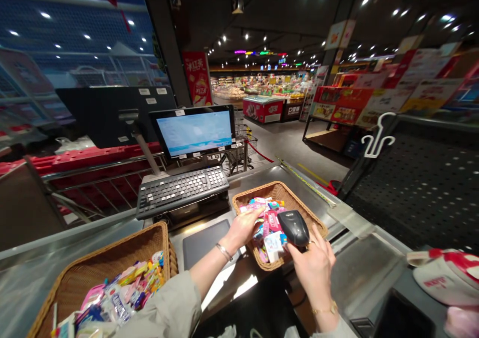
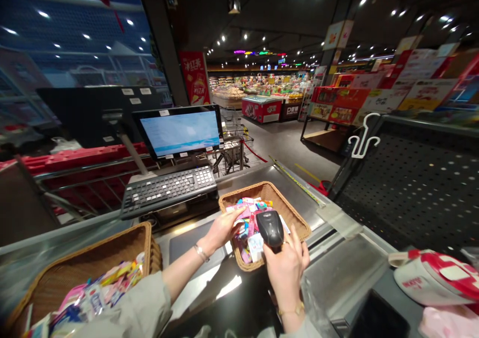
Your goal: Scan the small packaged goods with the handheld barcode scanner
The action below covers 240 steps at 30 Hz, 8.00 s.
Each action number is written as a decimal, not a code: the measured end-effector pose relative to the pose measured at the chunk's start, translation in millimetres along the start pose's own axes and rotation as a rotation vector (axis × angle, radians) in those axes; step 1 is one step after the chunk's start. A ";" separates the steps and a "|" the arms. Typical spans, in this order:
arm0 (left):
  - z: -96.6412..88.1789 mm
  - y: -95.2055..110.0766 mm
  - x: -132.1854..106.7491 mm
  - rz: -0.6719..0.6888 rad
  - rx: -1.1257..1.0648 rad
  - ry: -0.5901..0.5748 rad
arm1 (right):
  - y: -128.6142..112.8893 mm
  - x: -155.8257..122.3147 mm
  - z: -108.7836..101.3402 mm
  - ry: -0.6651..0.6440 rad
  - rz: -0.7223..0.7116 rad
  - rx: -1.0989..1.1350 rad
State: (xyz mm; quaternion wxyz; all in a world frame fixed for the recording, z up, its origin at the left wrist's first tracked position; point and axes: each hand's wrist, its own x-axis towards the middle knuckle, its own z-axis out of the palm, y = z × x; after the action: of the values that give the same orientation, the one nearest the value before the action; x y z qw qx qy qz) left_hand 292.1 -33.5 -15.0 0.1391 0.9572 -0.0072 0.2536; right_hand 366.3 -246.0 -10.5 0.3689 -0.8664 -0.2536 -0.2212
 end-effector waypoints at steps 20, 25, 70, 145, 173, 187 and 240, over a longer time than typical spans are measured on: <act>-80.2 11.5 -120.5 -0.457 0.360 0.049 | -73.2 -14.1 46.0 -0.169 -0.257 0.150; -95.4 8.1 -179.6 -0.614 0.414 0.054 | -96.6 -29.1 67.2 -0.261 -0.317 0.220; -167.5 -117.9 -346.9 -1.161 0.431 -0.503 | -155.7 -76.5 115.1 -0.456 -0.415 0.224; -173.6 -43.0 -274.7 -0.617 0.718 0.293 | -166.4 -78.3 80.5 -0.532 -0.528 0.365; -148.1 -39.7 -225.7 -0.355 0.787 0.449 | -167.2 -78.0 58.9 -0.520 -0.591 0.347; -146.5 -43.4 -226.6 -0.362 0.781 0.442 | -166.1 -79.8 60.5 -0.511 -0.600 0.337; -100.5 -39.2 -97.3 -0.156 0.499 0.443 | -77.8 -35.7 40.3 -0.150 -0.219 0.010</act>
State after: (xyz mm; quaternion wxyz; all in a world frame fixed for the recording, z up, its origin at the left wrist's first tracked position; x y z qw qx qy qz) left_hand 162.0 25.8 11.0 -0.0820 0.8811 0.1588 0.4378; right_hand 299.7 -179.0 -15.3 0.3271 -0.8457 -0.3746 -0.1936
